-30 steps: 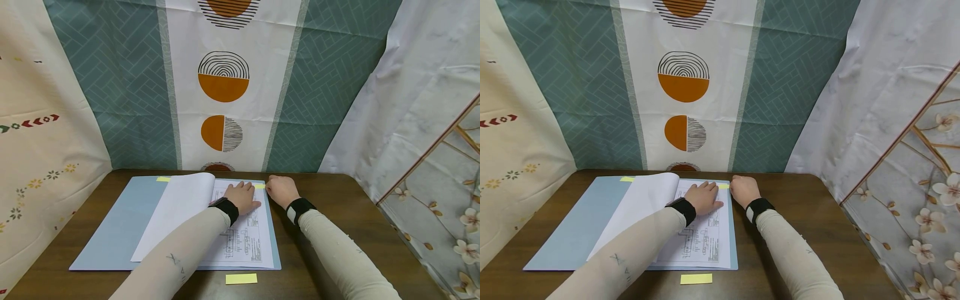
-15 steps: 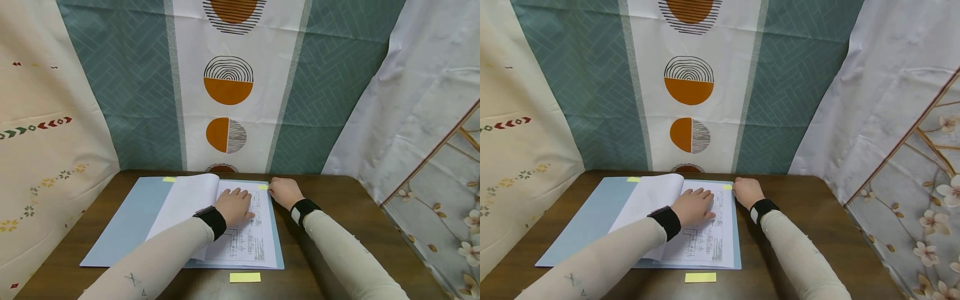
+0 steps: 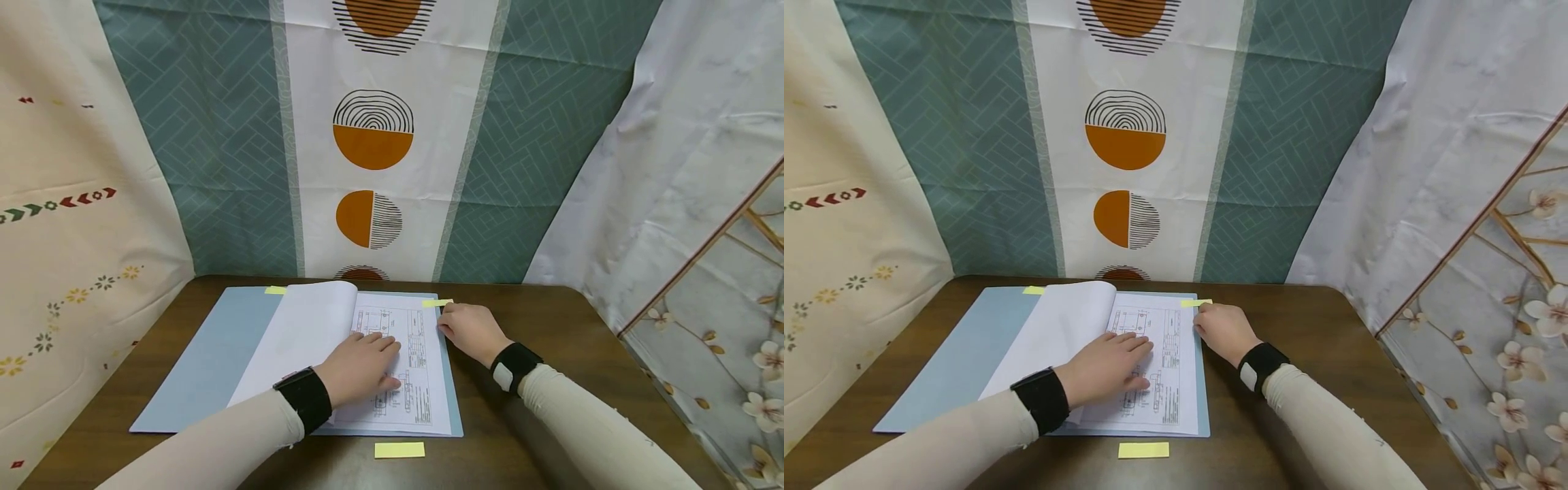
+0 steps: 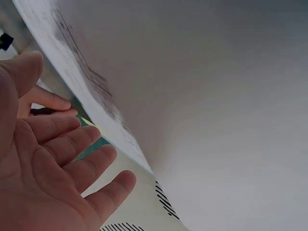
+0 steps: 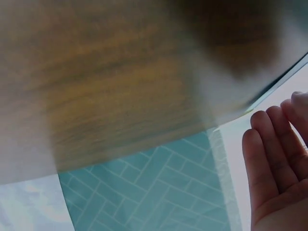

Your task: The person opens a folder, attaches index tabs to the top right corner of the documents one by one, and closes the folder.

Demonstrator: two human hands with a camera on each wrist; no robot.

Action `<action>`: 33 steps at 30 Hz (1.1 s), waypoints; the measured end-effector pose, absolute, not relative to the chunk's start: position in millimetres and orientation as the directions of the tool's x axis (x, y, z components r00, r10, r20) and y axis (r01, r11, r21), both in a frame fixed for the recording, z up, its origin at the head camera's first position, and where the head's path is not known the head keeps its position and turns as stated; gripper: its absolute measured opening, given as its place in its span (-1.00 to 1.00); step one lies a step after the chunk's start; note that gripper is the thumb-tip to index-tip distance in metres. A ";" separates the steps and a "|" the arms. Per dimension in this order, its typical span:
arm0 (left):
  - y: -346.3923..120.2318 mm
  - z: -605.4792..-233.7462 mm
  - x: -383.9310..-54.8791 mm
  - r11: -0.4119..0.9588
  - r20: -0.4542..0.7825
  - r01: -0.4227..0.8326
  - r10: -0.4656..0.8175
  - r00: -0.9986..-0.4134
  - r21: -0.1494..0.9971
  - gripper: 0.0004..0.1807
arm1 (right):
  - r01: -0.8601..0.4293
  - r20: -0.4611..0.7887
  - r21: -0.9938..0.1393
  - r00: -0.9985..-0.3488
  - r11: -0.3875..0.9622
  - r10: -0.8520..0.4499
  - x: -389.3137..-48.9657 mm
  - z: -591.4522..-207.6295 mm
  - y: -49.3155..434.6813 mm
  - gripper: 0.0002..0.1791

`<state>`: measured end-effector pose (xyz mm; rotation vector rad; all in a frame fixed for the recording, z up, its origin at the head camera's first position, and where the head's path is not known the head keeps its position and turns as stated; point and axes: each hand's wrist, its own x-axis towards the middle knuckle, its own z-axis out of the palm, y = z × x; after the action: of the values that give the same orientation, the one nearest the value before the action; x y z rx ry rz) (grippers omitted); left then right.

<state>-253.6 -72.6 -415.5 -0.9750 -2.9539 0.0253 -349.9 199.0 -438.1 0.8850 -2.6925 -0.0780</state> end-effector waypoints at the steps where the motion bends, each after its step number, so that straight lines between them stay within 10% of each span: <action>1: -74.6 -415.5 -250.5 0.803 0.021 0.596 0.596 -0.803 -0.022 -0.23 | -0.577 0.274 0.142 -0.758 0.804 -0.592 -345.7 -437.4 199.9 -0.81; 33: -88.4 -431.1 -198.5 0.715 0.041 0.699 0.698 -0.714 -0.003 -0.39 | -0.759 0.306 0.000 -0.619 0.651 -0.723 -217.8 -438.5 224.5 -0.77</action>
<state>-198.5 -88.4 -431.1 -1.1708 -2.8726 -0.0192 -217.8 224.5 -438.5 1.1921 -2.5916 0.1869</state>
